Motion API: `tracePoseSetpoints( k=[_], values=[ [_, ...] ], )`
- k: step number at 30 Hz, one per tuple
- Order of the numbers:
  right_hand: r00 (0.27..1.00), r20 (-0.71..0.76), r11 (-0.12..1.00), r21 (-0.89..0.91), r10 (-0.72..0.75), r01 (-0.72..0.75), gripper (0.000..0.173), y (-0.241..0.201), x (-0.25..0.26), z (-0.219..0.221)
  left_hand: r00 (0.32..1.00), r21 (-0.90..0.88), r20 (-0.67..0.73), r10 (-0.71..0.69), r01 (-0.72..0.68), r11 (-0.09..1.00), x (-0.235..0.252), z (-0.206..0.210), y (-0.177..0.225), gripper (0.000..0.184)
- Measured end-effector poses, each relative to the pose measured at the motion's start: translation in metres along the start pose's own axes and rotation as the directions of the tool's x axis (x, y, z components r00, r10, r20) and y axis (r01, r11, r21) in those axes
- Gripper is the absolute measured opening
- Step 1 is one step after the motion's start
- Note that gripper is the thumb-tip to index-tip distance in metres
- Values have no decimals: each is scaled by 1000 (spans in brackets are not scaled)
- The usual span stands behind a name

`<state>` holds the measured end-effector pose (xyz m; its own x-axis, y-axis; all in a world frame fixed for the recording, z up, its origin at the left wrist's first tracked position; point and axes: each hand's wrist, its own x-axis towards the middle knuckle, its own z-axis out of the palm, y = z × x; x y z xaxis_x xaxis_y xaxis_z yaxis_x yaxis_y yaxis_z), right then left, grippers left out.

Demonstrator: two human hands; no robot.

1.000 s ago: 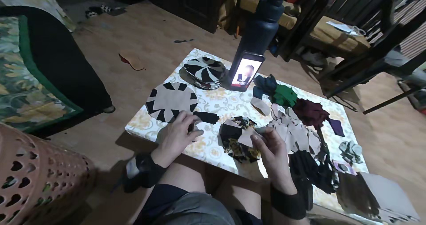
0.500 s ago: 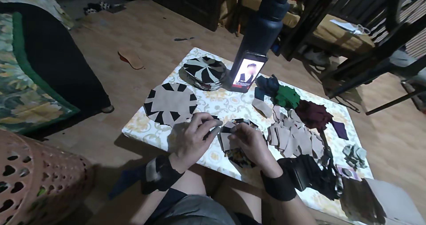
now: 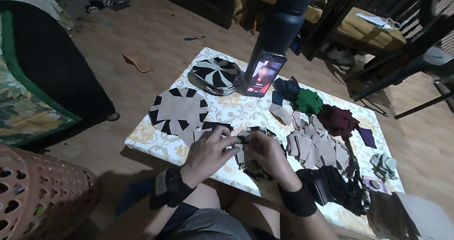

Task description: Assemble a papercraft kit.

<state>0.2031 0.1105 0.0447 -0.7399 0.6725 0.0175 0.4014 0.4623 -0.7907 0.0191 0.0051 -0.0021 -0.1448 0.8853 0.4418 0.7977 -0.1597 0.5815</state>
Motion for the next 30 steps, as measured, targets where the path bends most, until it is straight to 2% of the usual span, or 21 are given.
tracePoseSetpoints(
  k=[3, 5, 8, 10, 12, 16, 19, 20, 22, 24, 25, 26, 28, 30],
  values=[
    [1000, -5, 999, -48, -2, 2, 22, -1, 1, 2, 995, 62, 93, 46, -52, 997, 0, 0, 1, 30],
    [999, -49, 987, -159, -17, 9, 23, -1, 1, 4, 992, 96, 115, 59, -70, 993, 1, 1, 2, 32],
    [975, -196, 918, -396, -106, 21, 22, 2, -5, 5, 990, 112, 123, 63, -77, 991, 1, 1, 2, 33],
    [936, -292, 877, -480, -195, 33, 20, 7, -10, 2, 990, 112, 121, 73, -86, 990, 1, 1, 1, 33],
    [913, -326, 877, -477, -244, 63, 17, 11, -16, -1, 990, 106, 111, 86, -98, 990, 1, 1, 1, 35],
    [967, -197, 898, -437, -160, 60, 18, 17, -24, 1, 985, 132, 116, 127, -142, 981, 0, 3, 1, 43],
    [961, -210, 901, -428, -182, 77, 18, 16, -23, -3, 988, 110, 115, 105, -118, 987, 1, 2, 2, 42],
    [944, -244, 894, -438, -223, 98, 18, 14, -22, -5, 992, 86, 98, 74, -83, 993, 1, -1, 4, 42],
    [909, -264, 862, -479, -322, 166, 20, 13, -18, -6, 1000, -16, -24, -4, 4, 1000, 1, -6, 7, 41],
    [893, -172, 806, -525, -416, 274, 36, 20, -11, -5, 979, -228, -171, -108, 67, 971, 0, -12, 9, 36],
    [900, -93, 781, -540, -426, 314, 49, 25, -8, -3, 964, -399, -189, -188, 100, 912, 0, -15, 10, 35],
    [920, 0, 772, -544, -393, 330, 63, 30, -6, -1, 945, -589, -160, -287, 142, 795, 0, -19, 12, 35],
    [951, 127, 768, -565, -281, 302, 77, 35, -5, 7, 869, -868, 17, -495, 258, 424, 0, -30, 20, 34],
    [975, 108, 762, -610, -192, 218, 82, 35, -5, 17, 773, -949, 195, -603, 303, 82, 1, -41, 29, 32]
  ],
)
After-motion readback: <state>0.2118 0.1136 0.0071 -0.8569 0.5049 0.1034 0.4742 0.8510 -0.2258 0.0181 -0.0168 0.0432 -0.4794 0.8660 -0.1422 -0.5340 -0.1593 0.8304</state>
